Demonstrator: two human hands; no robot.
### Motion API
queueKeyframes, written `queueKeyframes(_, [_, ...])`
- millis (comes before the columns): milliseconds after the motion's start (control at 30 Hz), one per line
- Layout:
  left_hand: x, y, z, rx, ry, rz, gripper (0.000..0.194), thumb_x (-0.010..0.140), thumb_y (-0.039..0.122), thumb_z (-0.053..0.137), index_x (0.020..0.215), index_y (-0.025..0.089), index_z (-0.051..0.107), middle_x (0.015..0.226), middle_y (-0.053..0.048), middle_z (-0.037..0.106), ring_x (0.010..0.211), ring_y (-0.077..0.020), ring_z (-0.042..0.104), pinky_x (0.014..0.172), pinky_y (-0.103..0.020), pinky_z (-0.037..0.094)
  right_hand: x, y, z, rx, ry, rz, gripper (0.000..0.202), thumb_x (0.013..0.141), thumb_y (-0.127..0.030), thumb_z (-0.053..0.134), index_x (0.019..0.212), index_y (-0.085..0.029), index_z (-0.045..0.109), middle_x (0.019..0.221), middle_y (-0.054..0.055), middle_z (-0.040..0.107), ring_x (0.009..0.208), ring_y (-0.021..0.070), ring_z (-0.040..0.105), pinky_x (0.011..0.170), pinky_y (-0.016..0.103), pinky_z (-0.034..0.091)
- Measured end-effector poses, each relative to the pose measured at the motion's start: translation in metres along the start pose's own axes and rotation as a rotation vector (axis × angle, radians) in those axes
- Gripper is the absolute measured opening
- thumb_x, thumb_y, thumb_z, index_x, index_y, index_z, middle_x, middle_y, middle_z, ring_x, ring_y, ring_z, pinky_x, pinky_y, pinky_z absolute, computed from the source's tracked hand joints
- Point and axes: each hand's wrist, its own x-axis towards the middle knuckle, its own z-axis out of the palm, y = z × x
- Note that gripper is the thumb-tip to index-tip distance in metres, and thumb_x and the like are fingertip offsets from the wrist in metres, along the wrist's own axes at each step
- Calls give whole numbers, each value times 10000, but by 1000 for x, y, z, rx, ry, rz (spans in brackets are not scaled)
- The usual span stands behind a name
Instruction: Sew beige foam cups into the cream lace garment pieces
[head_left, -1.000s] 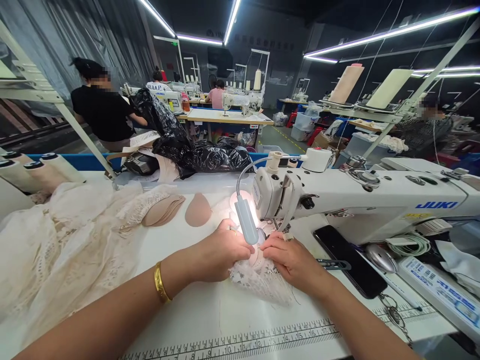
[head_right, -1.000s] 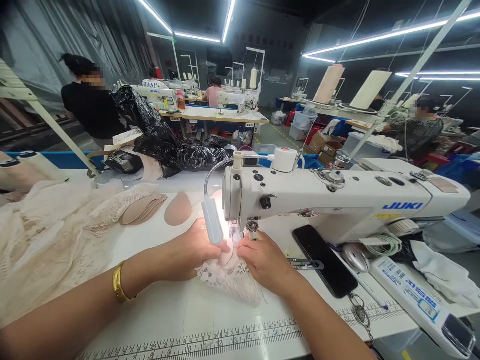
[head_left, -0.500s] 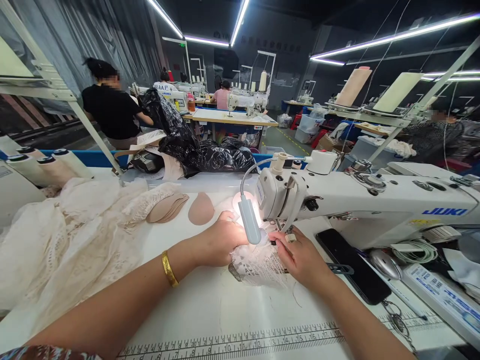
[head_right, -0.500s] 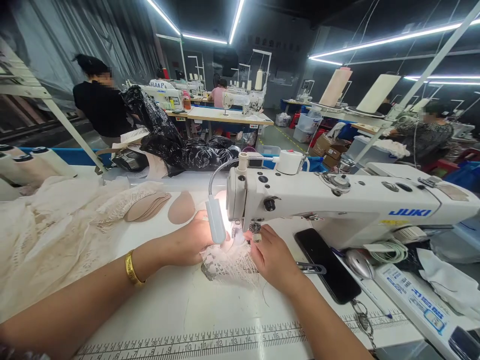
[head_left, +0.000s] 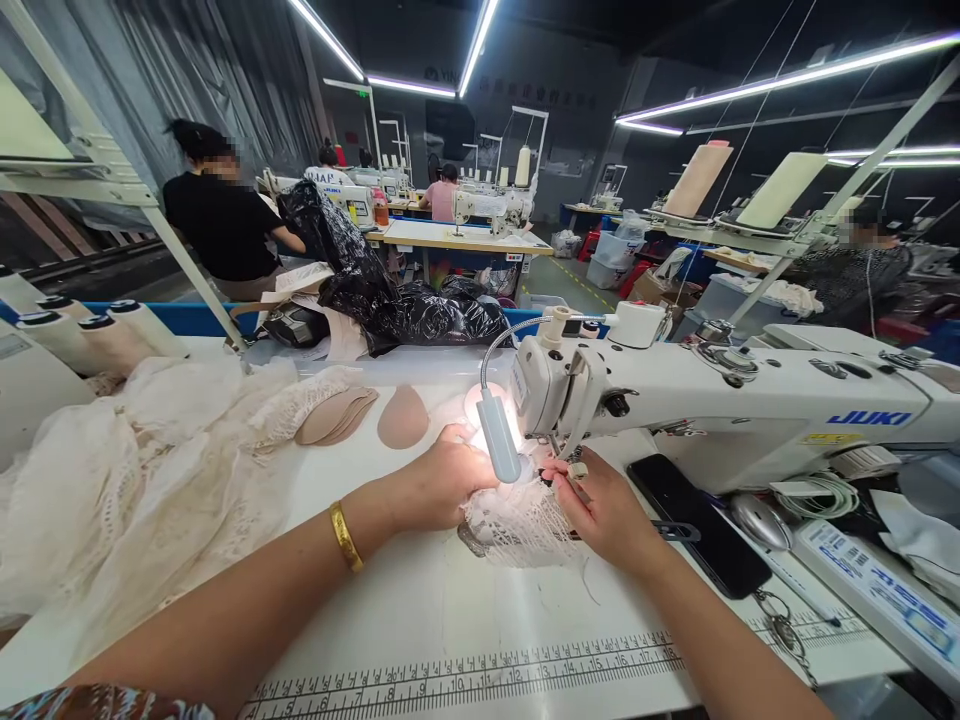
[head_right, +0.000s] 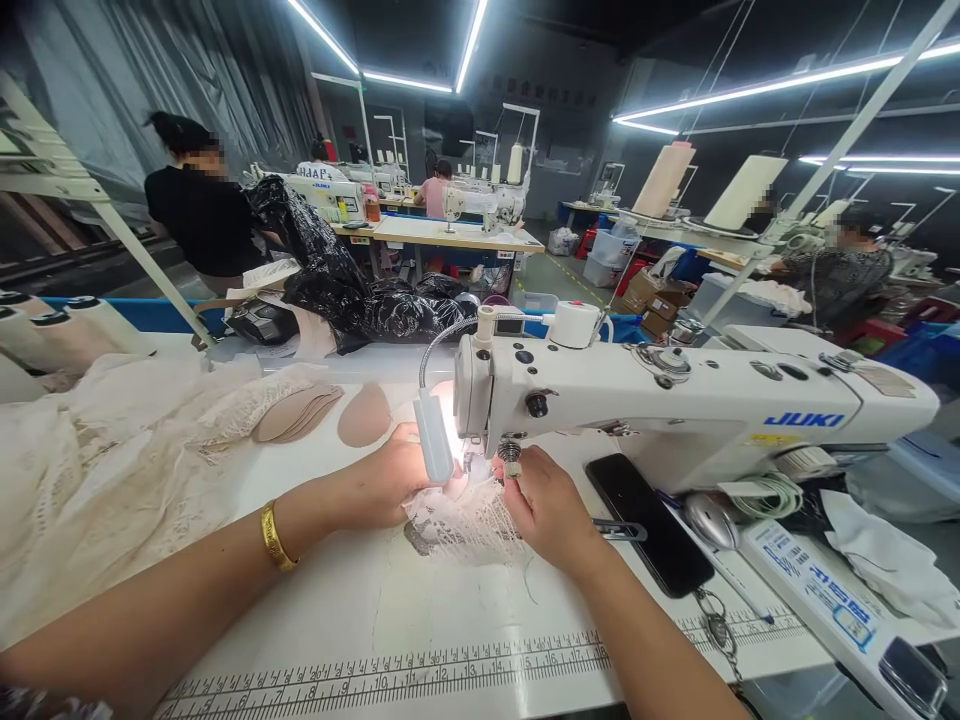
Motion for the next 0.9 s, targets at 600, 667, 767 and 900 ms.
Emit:
queueKeyframes(600, [-4,20,-21,51,-213,-265,241,899,191,614,1095,294,708,1153,-66,665,1071,-308,595,907,-475,323,0,-25,4,145,-166,-225,344,1043,-278,597,1376,-265,513,1154,67,717,1080,270,642,923,454,510])
queueKeyframes(667, [-1,29,-21,118,-257,-331,159,893,303,668,1036,258,721,1065,-85,653,970,-303,590,835,-448,343,0,-26,5,141,-174,-243,393,1037,-331,634,1399,-261,500,1222,87,698,1162,288,615,961,462,495])
queueKeyframes(767, [3,41,-20,156,-267,-362,223,857,396,732,985,214,712,1014,-98,644,943,-309,580,816,-454,365,1,-27,7,130,-200,-243,406,1023,-361,666,1385,-258,511,1221,90,696,1166,294,607,951,446,484])
queueKeyframes(900, [-1,39,-16,51,-193,-166,275,888,337,740,1148,257,702,1128,-69,670,1043,-309,585,917,-482,402,1,-29,6,108,-315,-180,492,963,-378,772,1385,-306,530,1119,30,702,994,253,634,898,417,465])
